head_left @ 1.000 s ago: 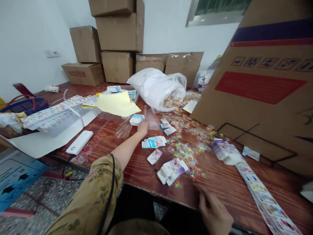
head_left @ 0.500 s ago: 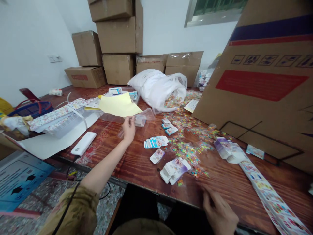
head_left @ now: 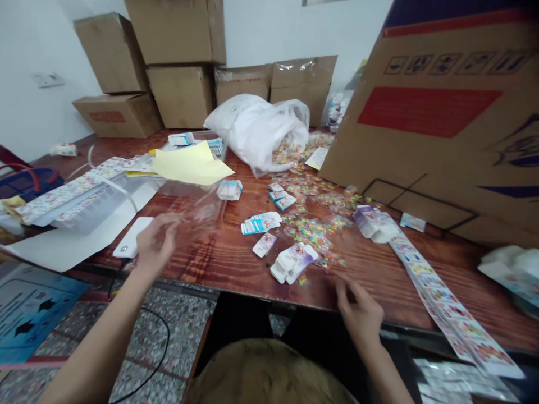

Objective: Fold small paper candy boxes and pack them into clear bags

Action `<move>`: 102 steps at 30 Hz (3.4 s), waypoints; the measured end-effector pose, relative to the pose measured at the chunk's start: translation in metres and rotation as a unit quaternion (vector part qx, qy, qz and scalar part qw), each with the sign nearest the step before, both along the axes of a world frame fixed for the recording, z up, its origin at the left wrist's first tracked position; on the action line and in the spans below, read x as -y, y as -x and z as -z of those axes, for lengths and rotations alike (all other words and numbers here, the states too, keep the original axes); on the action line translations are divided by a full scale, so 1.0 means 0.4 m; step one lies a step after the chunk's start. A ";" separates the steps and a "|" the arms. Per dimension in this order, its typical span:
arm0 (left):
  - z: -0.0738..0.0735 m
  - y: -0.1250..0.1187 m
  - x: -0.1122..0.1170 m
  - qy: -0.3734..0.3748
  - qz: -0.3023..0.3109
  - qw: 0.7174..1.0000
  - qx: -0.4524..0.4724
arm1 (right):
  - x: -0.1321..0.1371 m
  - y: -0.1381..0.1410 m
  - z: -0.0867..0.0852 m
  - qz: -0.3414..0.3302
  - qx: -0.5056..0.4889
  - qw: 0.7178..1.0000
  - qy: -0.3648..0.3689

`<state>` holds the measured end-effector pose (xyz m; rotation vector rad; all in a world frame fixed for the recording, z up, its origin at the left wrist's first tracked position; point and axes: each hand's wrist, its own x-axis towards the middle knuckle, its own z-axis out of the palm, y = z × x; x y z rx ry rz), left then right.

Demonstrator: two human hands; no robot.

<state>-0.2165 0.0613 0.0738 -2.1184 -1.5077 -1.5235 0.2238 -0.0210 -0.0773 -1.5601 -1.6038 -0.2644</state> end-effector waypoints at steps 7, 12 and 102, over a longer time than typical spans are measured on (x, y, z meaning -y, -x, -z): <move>0.183 0.027 0.178 0.251 0.147 0.939 -0.182 | -0.021 0.056 -0.037 -0.093 0.002 0.996 -0.018; 0.227 0.011 0.260 0.302 0.143 0.905 -0.264 | -0.033 0.078 -0.036 -0.103 0.014 0.994 -0.038; 0.115 -0.557 0.170 0.592 0.364 0.667 0.270 | -0.008 0.145 -0.284 -0.322 -0.598 0.636 0.365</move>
